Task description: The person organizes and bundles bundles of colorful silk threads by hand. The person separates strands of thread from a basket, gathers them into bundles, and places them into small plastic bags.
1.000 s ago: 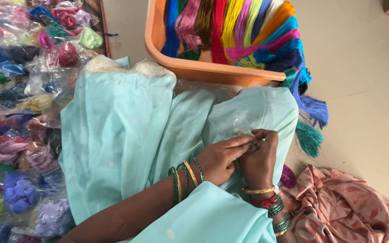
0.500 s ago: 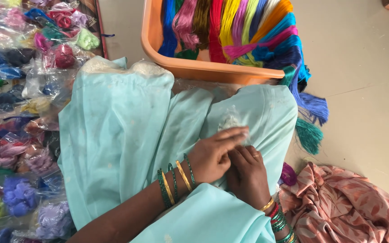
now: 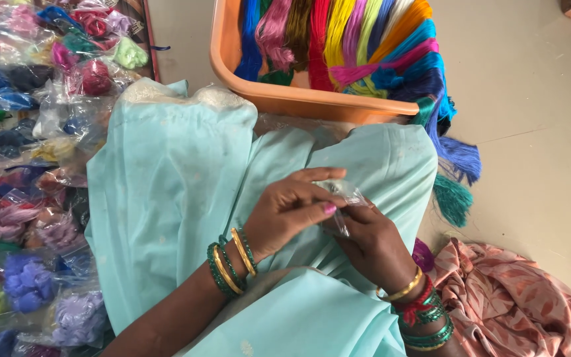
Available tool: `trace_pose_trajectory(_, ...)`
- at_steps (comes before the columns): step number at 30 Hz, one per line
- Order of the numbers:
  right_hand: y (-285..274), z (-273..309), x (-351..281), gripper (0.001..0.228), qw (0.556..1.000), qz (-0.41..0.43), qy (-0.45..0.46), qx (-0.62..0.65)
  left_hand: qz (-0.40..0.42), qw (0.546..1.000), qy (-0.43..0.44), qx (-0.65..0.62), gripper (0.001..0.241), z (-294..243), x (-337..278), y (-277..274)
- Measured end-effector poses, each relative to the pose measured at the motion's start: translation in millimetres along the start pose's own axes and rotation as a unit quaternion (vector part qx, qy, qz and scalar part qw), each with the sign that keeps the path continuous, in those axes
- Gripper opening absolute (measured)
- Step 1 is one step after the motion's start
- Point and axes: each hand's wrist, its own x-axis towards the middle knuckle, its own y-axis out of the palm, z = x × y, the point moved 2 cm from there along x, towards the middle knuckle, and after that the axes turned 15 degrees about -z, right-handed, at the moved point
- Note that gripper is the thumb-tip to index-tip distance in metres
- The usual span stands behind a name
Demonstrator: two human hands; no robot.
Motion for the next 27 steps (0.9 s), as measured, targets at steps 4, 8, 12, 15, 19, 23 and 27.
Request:
trace_pose_trajectory(4, -17.0, 6.3, 11.8, 0.033, 0.994, 0.048, -0.002, 0.102, -0.041, 0.991, 0.114, 0.064, 0.047, -19.8, 9.1, -8.4)
trace_pose_trajectory(8, -35.0, 15.9, 24.3, 0.035, 0.977, 0.108, -0.036, 0.181, 0.082, 0.977, 0.148, 0.132, 0.070, -28.0, 9.6, -5.3)
trace_pose_trajectory(12, -50.6, 9.1, 18.9, 0.031, 0.971, 0.137, -0.016, 0.195, 0.169, 0.984, -0.054, -0.010, 0.046, -2.7, 2.8, -9.8)
trace_pose_trajectory(15, -56.4, 9.4, 16.2, 0.024, 0.973, 0.137, 0.039, 0.180, 0.143, 0.985, -0.099, -0.020, 0.030, 9.3, -1.5, -11.6)
trace_pose_trajectory(19, -55.3, 11.9, 15.2, 0.015, 0.986, 0.057, 0.084, 0.133, 0.054, 0.995, -0.074, 0.025, 0.015, 29.2, -5.3, -11.7)
trace_pose_trajectory(23, -31.9, 7.2, -5.6, 0.013, 0.951, -0.083, 0.196, 0.224, -0.018, 0.999, -0.008, 0.049, 0.015, 28.2, -7.5, -6.0)
trace_pose_trajectory(27, -10.3, 11.0, -5.5, 0.027, 0.868, -0.167, 0.288, 0.369, -0.058, 0.996, 0.029, 0.064, 0.014, 16.5, -10.2, -3.8)
